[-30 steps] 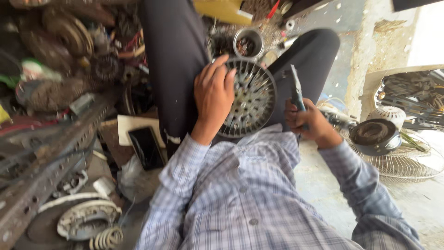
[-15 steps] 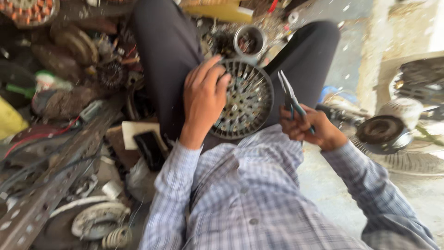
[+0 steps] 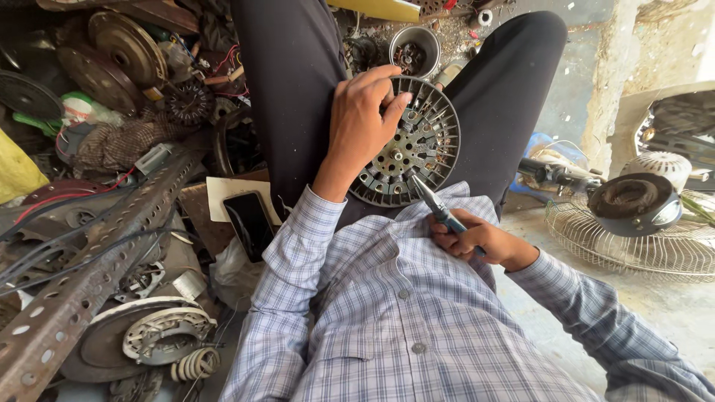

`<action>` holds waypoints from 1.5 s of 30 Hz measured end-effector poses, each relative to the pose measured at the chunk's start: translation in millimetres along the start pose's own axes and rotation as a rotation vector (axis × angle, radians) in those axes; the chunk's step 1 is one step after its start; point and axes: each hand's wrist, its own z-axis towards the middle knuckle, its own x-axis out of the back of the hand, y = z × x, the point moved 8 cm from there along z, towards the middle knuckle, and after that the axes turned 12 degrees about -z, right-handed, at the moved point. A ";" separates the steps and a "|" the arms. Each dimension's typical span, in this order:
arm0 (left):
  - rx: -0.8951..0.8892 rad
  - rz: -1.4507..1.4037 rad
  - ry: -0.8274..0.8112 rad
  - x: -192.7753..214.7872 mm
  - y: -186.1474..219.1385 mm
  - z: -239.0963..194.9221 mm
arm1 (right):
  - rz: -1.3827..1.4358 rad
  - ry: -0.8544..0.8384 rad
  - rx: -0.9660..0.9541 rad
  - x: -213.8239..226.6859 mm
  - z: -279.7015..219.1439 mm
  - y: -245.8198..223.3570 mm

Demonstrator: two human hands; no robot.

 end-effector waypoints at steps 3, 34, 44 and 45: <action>0.022 -0.018 0.013 2.1 0.5 -4.7 | -0.604 0.240 0.176 6.2 5.4 -18.7; 0.008 -0.001 0.087 5.8 -4.3 -10.2 | -0.923 0.335 0.188 10.6 15.5 -43.4; 0.000 0.028 0.110 7.7 -7.3 -7.2 | -1.143 0.563 0.177 16.7 25.4 -37.8; 0.004 0.020 0.107 9.0 -6.8 -7.2 | -1.110 0.532 0.211 16.7 22.9 -37.2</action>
